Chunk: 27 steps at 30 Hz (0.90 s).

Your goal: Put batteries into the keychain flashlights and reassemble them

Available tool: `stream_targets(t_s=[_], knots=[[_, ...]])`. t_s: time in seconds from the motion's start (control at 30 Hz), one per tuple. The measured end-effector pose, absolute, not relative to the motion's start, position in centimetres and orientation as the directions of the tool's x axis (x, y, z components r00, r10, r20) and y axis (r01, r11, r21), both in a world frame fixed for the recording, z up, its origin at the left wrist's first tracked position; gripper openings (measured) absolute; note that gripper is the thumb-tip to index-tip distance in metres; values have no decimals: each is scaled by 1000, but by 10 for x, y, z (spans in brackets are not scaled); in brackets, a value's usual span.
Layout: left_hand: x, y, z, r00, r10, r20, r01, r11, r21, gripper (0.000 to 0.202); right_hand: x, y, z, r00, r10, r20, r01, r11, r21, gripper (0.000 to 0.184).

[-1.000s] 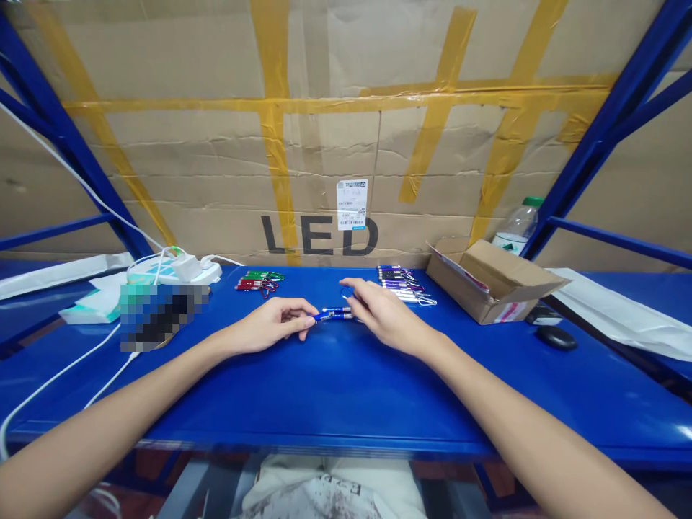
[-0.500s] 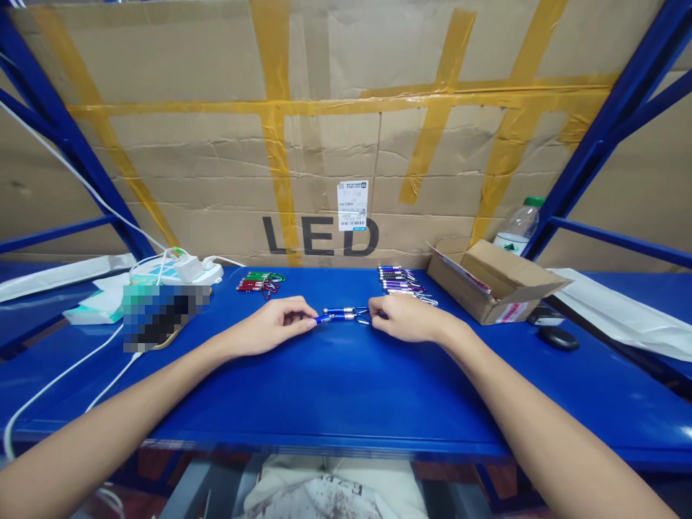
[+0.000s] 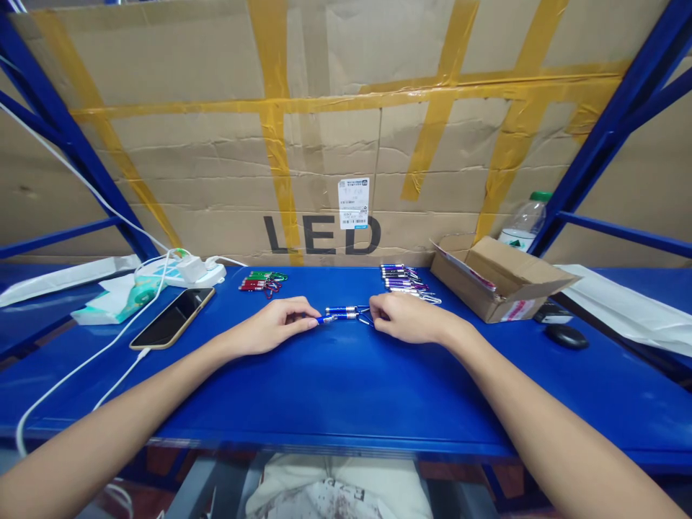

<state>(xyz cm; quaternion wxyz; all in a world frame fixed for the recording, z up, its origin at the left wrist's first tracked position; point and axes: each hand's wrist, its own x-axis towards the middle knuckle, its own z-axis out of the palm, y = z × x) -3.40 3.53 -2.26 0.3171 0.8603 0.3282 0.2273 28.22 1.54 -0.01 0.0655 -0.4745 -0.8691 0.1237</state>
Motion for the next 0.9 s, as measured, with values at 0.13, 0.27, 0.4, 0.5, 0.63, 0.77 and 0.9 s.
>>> stream_targets(t_s=[0.13,0.27,0.4,0.5,0.63,0.77,0.9], knots=[[-34,35,-22,682,711,172,434,-582,687,37,282,15,0,-525,851,-25,824,501,-265,12],[-33,33,-22,688,705,173,430,-587,686,33,282,16,-3,-534,845,-27,820,510,-262,12],[-33,32,-22,708,680,190,417,-620,664,29,282,17,-5,-534,845,-20,815,509,-277,10],[-34,32,-23,721,666,192,416,-637,649,28,281,17,-6,-527,850,-23,818,499,-286,10],[-34,31,-24,729,656,195,415,-650,637,26,282,17,-5,-520,852,-50,828,490,-272,8],[-33,29,-24,734,646,210,419,-674,608,23,282,18,-5,-516,855,-60,835,485,-260,6],[-32,28,-24,743,634,214,435,-701,565,22,282,18,-6,-512,857,-64,839,483,-249,6]])
